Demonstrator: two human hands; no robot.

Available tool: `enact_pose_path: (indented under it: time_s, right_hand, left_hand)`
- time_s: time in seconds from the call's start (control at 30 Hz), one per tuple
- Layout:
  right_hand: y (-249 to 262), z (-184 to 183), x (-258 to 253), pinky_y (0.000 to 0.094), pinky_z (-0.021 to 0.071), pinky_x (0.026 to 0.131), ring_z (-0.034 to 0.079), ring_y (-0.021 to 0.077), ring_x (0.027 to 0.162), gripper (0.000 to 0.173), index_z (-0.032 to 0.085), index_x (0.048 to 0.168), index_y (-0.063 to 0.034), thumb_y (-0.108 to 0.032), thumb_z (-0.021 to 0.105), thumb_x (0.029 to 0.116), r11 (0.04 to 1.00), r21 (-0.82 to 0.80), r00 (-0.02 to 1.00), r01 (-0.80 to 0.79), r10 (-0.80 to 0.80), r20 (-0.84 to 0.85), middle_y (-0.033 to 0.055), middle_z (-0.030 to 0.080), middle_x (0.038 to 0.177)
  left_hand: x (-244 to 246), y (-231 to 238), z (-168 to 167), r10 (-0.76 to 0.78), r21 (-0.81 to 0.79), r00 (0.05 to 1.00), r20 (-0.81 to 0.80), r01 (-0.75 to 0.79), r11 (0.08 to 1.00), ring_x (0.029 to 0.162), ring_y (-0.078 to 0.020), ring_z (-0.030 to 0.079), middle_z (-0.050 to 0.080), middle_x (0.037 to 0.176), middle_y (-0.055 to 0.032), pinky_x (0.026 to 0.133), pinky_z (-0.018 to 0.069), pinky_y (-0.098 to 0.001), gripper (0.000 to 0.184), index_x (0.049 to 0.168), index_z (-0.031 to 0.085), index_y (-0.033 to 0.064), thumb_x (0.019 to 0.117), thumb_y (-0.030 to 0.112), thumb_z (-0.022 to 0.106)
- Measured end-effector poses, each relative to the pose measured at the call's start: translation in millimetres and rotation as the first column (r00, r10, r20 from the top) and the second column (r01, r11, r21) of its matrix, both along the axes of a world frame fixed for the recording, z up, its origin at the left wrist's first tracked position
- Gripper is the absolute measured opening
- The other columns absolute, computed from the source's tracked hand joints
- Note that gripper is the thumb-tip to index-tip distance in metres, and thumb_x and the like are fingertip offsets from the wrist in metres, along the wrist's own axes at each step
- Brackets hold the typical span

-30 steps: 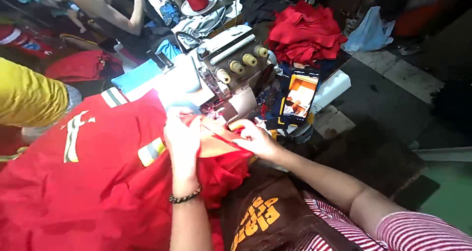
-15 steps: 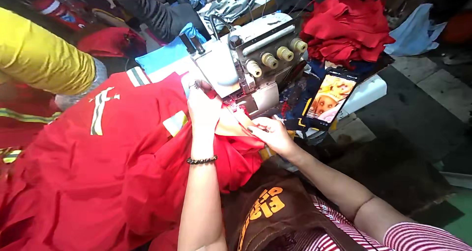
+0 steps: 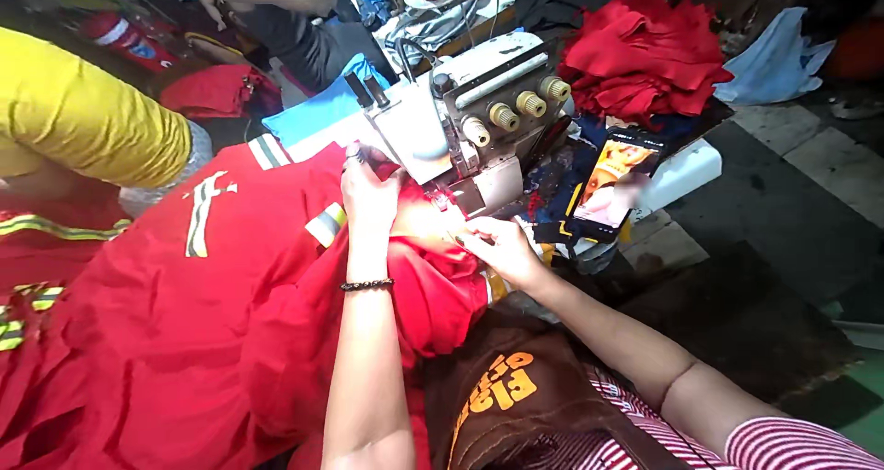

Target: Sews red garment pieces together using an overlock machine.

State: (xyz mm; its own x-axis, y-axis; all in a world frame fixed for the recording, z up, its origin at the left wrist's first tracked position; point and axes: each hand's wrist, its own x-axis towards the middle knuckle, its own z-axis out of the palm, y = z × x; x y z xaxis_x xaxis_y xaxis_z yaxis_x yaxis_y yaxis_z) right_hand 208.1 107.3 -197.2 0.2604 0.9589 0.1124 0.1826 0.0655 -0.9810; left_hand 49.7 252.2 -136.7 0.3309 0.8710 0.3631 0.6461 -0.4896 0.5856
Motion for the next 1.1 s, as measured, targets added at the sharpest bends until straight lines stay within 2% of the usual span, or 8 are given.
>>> enact_pose_path:
  time_s: [0.2,0.33,0.43,0.53,0.63,0.8,0.97,1.1]
  right_hand:
    - [8,5,1,0.0310,0.0560,0.073,0.065,0.0089,0.073,0.020,0.075,0.098,-0.0030,-0.021,0.068,0.0963,1.000,-0.004,1.000,0.007,-0.007,0.018,0.0057,0.071,0.082]
    - [2,20,11,0.0404,0.0564,0.083,0.069,0.0157,0.087,0.025,0.076,0.102,-0.0059,-0.027,0.063,0.1002,0.998,-0.043,0.975,-0.037,0.046,0.218,0.0072,0.073,0.094]
    - [-10,39,16,0.0417,0.0590,0.083,0.070,0.0195,0.095,0.029,0.072,0.117,-0.0105,-0.032,0.064,0.0995,0.991,0.116,0.892,-0.069,0.009,0.452,0.0088,0.070,0.119]
    - [-19,60,21,0.0319,0.0606,0.079,0.070,0.0149,0.089,0.036,0.066,0.131,-0.0062,-0.016,0.069,0.0958,0.876,0.299,0.897,-0.377,0.265,0.354,0.0132,0.068,0.125]
    - [-16,63,24,0.0268,0.0593,0.075,0.069,0.0082,0.080,0.031,0.065,0.124,-0.0032,-0.017,0.069,0.0972,0.794,0.329,0.856,-0.511,0.436,0.279,0.0082,0.073,0.100]
    - [2,53,22,0.0312,0.0574,0.091,0.069,0.0164,0.104,0.042,0.068,0.121,-0.0049,-0.025,0.080,0.0859,0.843,0.433,0.874,-0.318,0.084,0.479,0.0137,0.071,0.115]
    - [0,38,17,0.0334,0.0573,0.083,0.068,0.0203,0.096,0.013,0.074,0.101,-0.0065,-0.009,0.067,0.0891,0.742,0.597,0.871,-0.305,-0.035,0.490,0.0122,0.071,0.100]
    - [-15,34,1,0.0355,0.0577,0.094,0.070,0.0224,0.109,0.010,0.070,0.098,0.0007,-0.005,0.061,0.0976,0.644,0.630,0.886,-0.433,0.178,0.427,0.0170,0.072,0.112]
  left_hand:
    - [-48,-17,2,-0.357,0.176,0.923,0.143,0.331,0.927,0.121,-0.0168,0.059,0.066,0.122,-0.0068,0.103,0.0492,-0.0371,0.031,0.113,0.066,0.0046,0.0891,0.022,0.077]
    - [-65,-34,2,-0.487,0.166,0.868,-0.100,0.497,0.852,0.135,-0.0281,0.053,0.070,0.124,-0.0094,0.118,0.0330,-0.0538,0.022,0.102,0.077,0.0063,0.0932,0.026,0.070]
    - [-56,-69,41,-0.550,0.204,0.809,-0.208,0.586,0.785,0.116,-0.0216,0.065,0.074,0.105,-0.0061,0.107,0.0476,-0.0453,0.027,0.097,0.075,0.0090,0.1023,0.031,0.061]
    - [-37,-112,75,-0.659,0.173,0.687,-0.307,0.721,0.671,0.087,-0.0129,0.067,0.070,0.084,0.0008,0.092,0.0536,-0.0331,0.020,0.101,0.070,0.0122,0.1021,0.030,0.061]
    - [-40,-108,80,-0.676,0.147,0.631,-0.381,0.763,0.629,0.077,-0.0134,0.065,0.067,0.083,0.0005,0.083,0.0540,-0.0341,0.022,0.109,0.064,0.0135,0.1002,0.033,0.064]
    - [-51,-70,55,-0.345,0.302,0.736,-0.582,0.589,0.749,0.080,-0.0277,0.069,0.068,0.093,-0.0109,0.072,0.0584,-0.0469,0.015,0.099,0.072,0.0113,0.0854,0.016,0.077]
    - [-61,-103,62,-0.520,0.390,0.818,-0.244,0.574,0.720,0.110,-0.0124,0.067,0.074,0.095,0.0016,0.115,0.0397,-0.0398,0.023,0.090,0.071,0.0141,0.1016,0.033,0.063]
    - [-71,-163,77,-0.710,0.271,0.692,-0.127,0.713,0.647,0.103,-0.0110,0.067,0.068,0.089,-0.0002,0.114,0.0423,-0.0354,0.022,0.089,0.062,0.0127,0.1046,0.029,0.059]
